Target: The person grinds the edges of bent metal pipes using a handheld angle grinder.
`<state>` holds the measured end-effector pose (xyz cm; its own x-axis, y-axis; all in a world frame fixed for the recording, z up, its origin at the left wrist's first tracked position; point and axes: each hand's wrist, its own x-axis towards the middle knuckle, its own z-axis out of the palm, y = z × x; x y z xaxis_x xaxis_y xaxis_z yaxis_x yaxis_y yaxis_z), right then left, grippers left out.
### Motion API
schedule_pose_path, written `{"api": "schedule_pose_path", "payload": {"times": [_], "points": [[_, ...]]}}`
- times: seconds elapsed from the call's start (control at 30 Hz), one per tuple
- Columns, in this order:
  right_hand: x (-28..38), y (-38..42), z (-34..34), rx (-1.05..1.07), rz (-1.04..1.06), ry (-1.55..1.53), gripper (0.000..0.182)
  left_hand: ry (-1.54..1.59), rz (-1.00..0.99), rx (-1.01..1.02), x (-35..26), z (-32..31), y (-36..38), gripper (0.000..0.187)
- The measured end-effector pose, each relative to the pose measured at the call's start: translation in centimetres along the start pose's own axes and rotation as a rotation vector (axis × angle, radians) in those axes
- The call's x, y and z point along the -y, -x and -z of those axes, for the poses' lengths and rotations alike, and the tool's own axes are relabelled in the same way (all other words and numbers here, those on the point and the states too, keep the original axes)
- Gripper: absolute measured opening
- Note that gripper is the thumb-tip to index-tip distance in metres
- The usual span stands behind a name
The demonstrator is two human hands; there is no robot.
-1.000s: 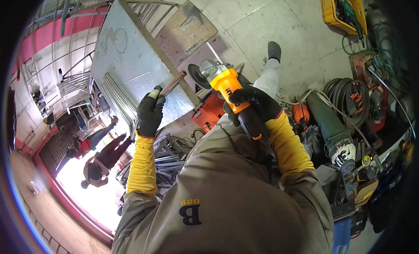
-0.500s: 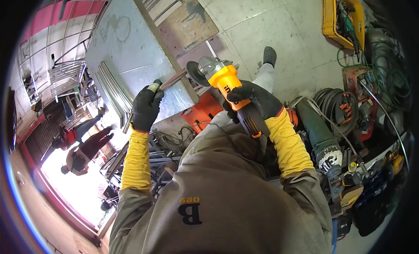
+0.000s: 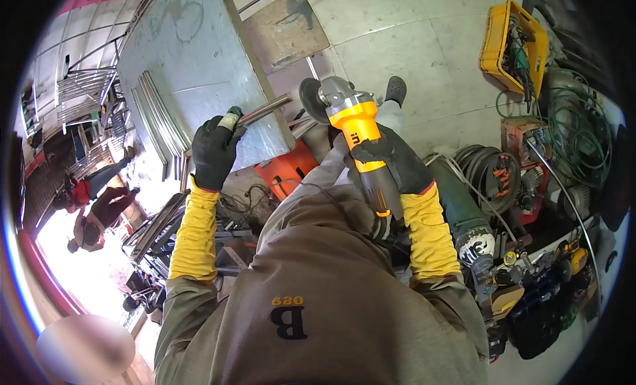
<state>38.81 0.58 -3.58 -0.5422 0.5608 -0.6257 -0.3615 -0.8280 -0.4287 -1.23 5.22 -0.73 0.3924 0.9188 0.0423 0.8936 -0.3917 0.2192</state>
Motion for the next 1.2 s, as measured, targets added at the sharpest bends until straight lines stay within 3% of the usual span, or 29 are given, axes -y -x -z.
{"api": "schedule_pose_path", "payload": {"times": [0.17, 0.47, 0.87, 0.93, 1.03, 1.07, 1.13, 1.2], "points": [[1.4, -1.0, -0.7, -0.026, 0.002, 0.139, 0.048, -0.013, -0.004, -0.022, -0.1, -0.3, 0.1, 0.042], [1.5, -1.9, -1.0, 0.016, -0.012, 0.088, 0.049, 0.004, -0.002, -0.037, -0.4, 0.0, 0.0, 0.041], [1.0, -1.7, -1.9, -0.056, 0.044, 0.196, 0.049, 0.228, 0.171, 0.103, -0.3, 0.4, 0.1, 0.037], [0.8, -1.7, -2.3, -0.071, 0.057, 0.188, 0.049, 0.435, 0.551, 0.385, -0.8, 1.9, -1.1, 0.042], [-0.1, -1.2, -1.8, -0.099, 0.082, 0.148, 0.051, 0.500, 0.621, 0.428, -1.2, 2.8, -1.5, 0.046], [-0.5, -1.1, -1.5, -0.116, 0.093, 0.111, 0.052, 0.499, 0.621, 0.429, -1.0, 2.7, -1.0, 0.046], [0.0, -0.5, -1.3, -0.106, 0.073, 0.102, 0.053, 0.421, 0.347, 0.236, -0.6, 2.1, 0.4, 0.047], [0.4, 0.0, -1.3, -0.101, 0.054, 0.099, 0.054, 0.444, 0.334, 0.189, -0.8, 1.9, 1.6, 0.047]]}}
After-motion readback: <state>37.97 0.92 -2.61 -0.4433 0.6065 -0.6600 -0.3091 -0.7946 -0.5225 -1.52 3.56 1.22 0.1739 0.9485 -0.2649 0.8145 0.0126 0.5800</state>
